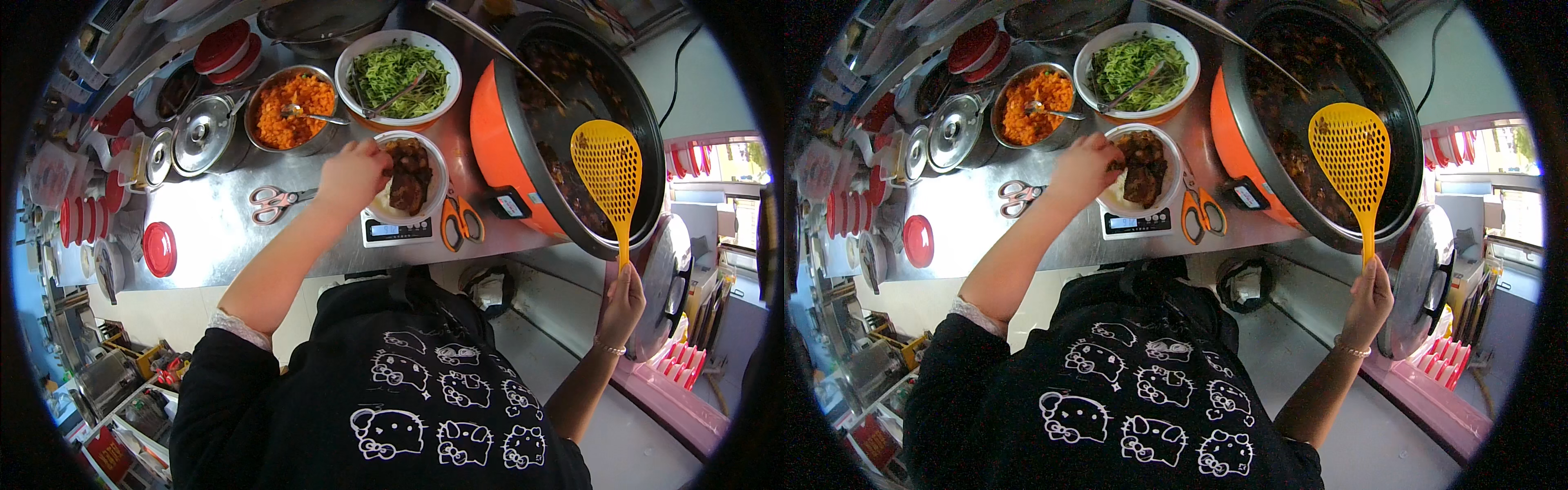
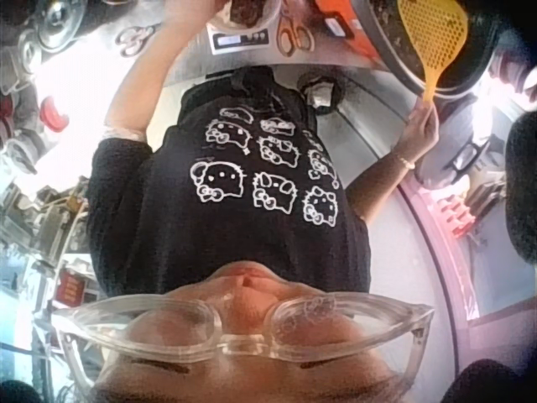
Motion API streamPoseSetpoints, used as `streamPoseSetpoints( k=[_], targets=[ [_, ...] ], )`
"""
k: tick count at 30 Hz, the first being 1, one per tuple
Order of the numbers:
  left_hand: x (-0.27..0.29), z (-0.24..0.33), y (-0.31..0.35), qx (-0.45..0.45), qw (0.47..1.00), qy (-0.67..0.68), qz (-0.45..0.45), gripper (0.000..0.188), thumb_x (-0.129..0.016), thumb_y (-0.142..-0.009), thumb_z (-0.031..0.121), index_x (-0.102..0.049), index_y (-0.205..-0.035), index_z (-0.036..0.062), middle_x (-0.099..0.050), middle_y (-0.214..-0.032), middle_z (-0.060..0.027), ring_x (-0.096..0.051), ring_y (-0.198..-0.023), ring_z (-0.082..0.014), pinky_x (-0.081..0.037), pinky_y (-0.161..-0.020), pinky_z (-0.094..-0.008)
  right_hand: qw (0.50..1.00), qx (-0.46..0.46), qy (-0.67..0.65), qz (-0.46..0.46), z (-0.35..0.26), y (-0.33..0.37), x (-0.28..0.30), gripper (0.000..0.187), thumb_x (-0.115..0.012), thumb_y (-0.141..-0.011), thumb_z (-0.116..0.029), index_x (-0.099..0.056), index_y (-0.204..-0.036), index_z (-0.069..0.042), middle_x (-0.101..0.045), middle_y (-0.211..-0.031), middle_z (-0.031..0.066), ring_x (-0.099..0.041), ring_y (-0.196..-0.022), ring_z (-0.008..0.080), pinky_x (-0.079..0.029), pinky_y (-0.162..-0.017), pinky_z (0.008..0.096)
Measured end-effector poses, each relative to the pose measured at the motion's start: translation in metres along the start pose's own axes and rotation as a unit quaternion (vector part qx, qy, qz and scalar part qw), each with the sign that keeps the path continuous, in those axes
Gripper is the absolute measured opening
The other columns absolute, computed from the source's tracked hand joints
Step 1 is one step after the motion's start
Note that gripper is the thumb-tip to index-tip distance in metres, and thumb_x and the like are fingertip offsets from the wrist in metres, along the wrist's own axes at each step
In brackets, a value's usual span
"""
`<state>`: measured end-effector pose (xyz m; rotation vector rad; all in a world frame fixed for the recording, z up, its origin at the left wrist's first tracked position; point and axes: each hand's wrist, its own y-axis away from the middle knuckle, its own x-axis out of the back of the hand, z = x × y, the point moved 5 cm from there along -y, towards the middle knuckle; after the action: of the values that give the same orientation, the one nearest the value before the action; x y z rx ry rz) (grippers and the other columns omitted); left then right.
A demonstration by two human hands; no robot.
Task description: The person weighs noodles in a bowl on a scale, then retrieves a container from a microwave. They place a receipt on the counter, scoop rice into a bowl, add braised meat, shredded greens, and orange vegetables, and finish by ladling sauce over the contents.
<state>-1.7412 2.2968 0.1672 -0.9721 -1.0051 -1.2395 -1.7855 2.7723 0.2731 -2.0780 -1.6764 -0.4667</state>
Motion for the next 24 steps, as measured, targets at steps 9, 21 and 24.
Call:
streamPoseSetpoints(
  k=[9, 21, 24],
  targets=[
    [0.104, 0.073, -0.056, -0.105, 0.936, 0.289, 0.168, 0.024, -0.071, -0.079, 0.030, -0.071, -0.100, 0.0167, -0.061, -0.089, -0.0077, -0.062, -0.088, -0.0285, -0.050, -0.074, -0.0387, 1.000, -0.001, -0.028, -0.009, 0.002, 0.001, -0.007, 0.027, -0.058, -0.097, -0.018, -0.065, -0.114, 0.002, -0.051, -0.068, -0.0039, -0.040, -0.055, 0.0018, -0.030, -0.048, 0.0172],
    [0.103, 0.112, -0.076, -0.162, 0.939, 0.248, 0.174, 0.023, -0.068, -0.081, 0.030, -0.070, -0.101, 0.0191, -0.062, -0.093, -0.0051, -0.063, -0.091, -0.0248, -0.052, -0.073, -0.0356, 0.998, 0.013, 0.063, 0.017, -0.007, -0.001, 0.007, 0.028, -0.058, -0.096, -0.021, -0.067, -0.113, 0.000, -0.058, -0.070, -0.0012, -0.048, -0.058, 0.0041, -0.037, -0.051, 0.0184],
    [0.095, 0.061, -0.041, -0.063, 0.943, 0.291, 0.151, 0.022, -0.068, -0.082, 0.025, -0.069, -0.101, 0.0139, -0.062, -0.091, -0.0067, -0.062, -0.085, -0.0258, -0.051, -0.071, -0.0349, 0.955, 0.137, 0.260, 0.047, -0.034, -0.007, 0.015, 0.028, -0.059, -0.095, -0.023, -0.067, -0.113, -0.002, -0.067, -0.078, 0.0069, -0.061, -0.066, 0.0116, -0.046, -0.058, 0.0239]
  ],
)
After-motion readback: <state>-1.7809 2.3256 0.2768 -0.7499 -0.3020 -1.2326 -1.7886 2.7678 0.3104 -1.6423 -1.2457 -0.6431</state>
